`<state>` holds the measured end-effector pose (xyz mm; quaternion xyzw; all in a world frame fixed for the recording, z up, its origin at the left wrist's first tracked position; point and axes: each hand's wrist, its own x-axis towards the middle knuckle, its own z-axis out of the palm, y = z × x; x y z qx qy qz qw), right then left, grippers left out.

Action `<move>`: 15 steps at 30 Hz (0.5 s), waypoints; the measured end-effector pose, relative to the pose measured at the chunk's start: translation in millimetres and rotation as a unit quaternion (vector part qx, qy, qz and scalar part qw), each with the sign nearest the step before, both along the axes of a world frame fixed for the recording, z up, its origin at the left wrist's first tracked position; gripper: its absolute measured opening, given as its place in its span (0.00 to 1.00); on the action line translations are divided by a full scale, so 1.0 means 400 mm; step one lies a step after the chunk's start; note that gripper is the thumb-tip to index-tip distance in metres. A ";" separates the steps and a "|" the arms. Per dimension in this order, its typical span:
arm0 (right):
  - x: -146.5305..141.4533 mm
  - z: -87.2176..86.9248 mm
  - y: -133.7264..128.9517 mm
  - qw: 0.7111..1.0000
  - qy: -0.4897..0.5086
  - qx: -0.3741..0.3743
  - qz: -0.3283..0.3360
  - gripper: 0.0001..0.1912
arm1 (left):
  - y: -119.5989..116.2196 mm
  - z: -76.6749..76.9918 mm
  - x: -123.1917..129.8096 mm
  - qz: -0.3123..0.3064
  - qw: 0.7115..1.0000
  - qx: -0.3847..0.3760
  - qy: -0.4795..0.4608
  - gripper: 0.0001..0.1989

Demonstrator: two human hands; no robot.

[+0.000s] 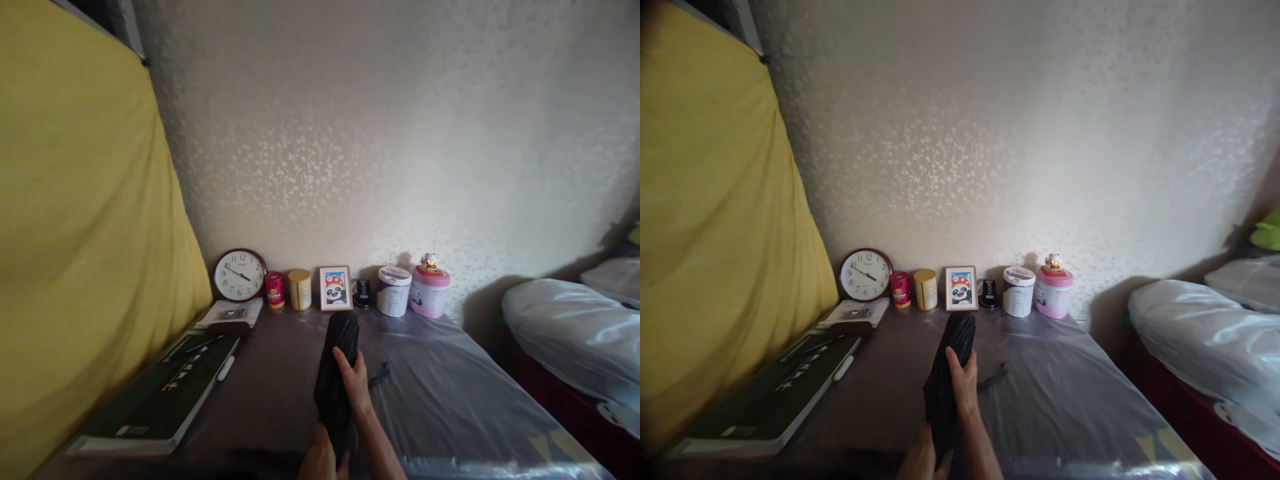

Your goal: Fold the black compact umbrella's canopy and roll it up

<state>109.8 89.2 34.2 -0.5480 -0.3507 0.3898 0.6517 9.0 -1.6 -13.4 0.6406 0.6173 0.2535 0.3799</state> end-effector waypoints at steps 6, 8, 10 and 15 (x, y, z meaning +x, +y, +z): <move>0.064 0.057 -0.011 0.977 0.191 -0.007 0.095 0.33 | 0.016 0.108 0.020 -0.125 0.945 -0.124 -0.274 0.16; 0.077 0.063 -0.019 0.975 0.199 0.000 0.095 0.33 | 0.019 0.125 0.031 -0.122 0.948 -0.143 -0.255 0.14; 0.084 0.065 -0.025 0.982 0.178 0.001 0.066 0.33 | 0.025 0.124 0.046 -0.094 0.966 -0.127 -0.203 0.15; 0.079 0.049 -0.029 0.997 0.077 0.022 0.006 0.31 | 0.057 0.055 0.073 -0.030 0.998 0.035 -0.048 0.36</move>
